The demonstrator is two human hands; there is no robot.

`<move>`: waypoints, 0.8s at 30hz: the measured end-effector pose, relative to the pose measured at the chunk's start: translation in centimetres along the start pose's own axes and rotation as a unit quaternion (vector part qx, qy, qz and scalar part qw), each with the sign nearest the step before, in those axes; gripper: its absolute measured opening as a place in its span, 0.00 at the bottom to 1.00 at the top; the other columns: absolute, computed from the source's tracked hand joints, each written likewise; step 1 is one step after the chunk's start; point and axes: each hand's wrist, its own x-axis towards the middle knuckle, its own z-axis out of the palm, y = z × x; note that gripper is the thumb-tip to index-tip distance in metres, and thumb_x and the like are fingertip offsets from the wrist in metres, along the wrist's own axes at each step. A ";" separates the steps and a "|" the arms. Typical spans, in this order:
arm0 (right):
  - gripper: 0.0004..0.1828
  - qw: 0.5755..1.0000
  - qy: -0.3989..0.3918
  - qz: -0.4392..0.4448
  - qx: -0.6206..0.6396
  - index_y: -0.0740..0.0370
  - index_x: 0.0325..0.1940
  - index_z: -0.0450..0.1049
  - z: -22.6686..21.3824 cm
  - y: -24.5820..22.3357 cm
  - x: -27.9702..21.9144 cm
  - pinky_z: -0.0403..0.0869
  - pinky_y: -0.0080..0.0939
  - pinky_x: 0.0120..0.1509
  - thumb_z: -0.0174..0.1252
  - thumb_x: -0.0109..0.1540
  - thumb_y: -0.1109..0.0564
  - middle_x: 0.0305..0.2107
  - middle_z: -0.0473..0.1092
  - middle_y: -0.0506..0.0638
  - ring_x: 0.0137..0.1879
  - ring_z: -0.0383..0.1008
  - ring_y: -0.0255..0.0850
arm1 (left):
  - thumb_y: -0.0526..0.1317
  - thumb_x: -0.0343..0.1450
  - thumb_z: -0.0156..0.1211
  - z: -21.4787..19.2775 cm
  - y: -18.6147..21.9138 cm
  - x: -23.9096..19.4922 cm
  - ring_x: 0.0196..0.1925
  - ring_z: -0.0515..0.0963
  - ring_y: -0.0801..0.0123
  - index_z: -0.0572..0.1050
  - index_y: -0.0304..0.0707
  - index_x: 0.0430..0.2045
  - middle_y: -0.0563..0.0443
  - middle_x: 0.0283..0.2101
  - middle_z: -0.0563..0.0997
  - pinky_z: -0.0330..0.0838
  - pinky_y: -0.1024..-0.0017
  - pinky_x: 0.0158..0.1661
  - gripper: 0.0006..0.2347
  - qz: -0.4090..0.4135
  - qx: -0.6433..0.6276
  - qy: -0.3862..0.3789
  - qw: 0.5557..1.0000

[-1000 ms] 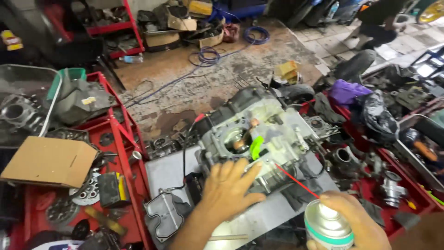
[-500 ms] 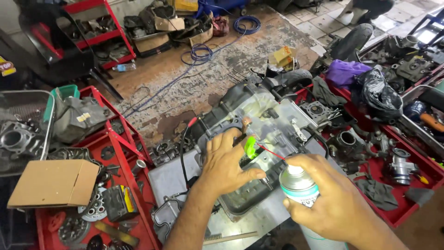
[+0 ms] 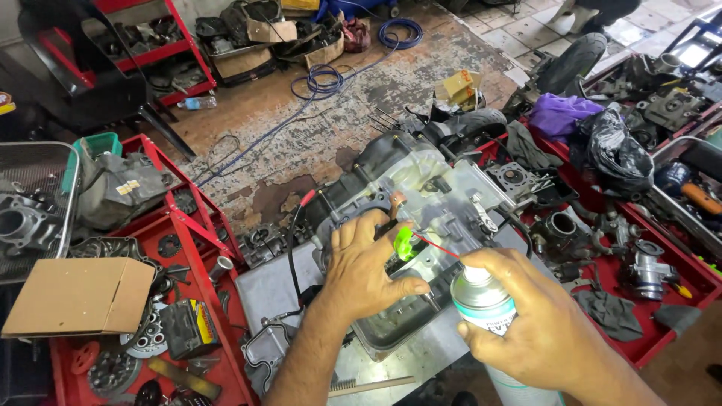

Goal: Cleaning the interior of a motorcycle engine crankcase with spray and a rag

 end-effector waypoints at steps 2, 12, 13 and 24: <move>0.39 1.000 -0.001 -0.007 0.001 0.53 0.59 0.69 0.0 0.2 0.1 0.71 0.39 0.57 0.72 0.44 0.51 0.46 0.74 0.46 0.49 0.75 0.42 | 0.79 0.59 0.34 -0.1 -0.1 -0.1 0.50 0.69 0.44 0.74 0.54 0.57 0.44 0.56 0.68 0.61 0.49 0.49 0.42 -0.001 0.005 0.003 1.000; 0.45 0.989 0.034 0.143 0.027 0.48 0.63 0.74 -2.0 1.6 1.6 0.72 0.33 0.57 0.76 0.40 0.55 0.53 0.77 0.41 0.49 0.79 0.32 | 0.72 0.62 0.41 -1.0 -1.8 -0.7 0.53 0.68 0.48 0.81 0.47 0.38 0.44 0.56 0.69 0.57 0.51 0.50 0.32 0.046 -0.045 0.023 0.998; 0.47 0.987 0.032 0.156 0.024 0.46 0.65 0.72 -2.1 1.9 2.3 0.73 0.34 0.55 0.75 0.40 0.54 0.50 0.78 0.41 0.44 0.80 0.33 | 0.67 0.60 0.60 -1.2 -2.5 -0.7 0.55 0.68 0.50 0.81 0.50 0.39 0.46 0.57 0.71 0.57 0.51 0.51 0.26 0.045 -0.075 0.024 0.996; 0.44 0.990 -0.059 0.114 0.052 0.49 0.65 0.71 -0.4 3.4 9.5 0.69 0.37 0.58 0.73 0.44 0.52 0.51 0.74 0.43 0.48 0.76 0.35 | 0.66 0.59 0.63 -1.9 -5.7 3.0 0.60 0.64 0.49 0.66 0.45 0.65 0.46 0.61 0.69 0.56 0.55 0.55 0.41 -0.042 -0.062 -0.066 0.995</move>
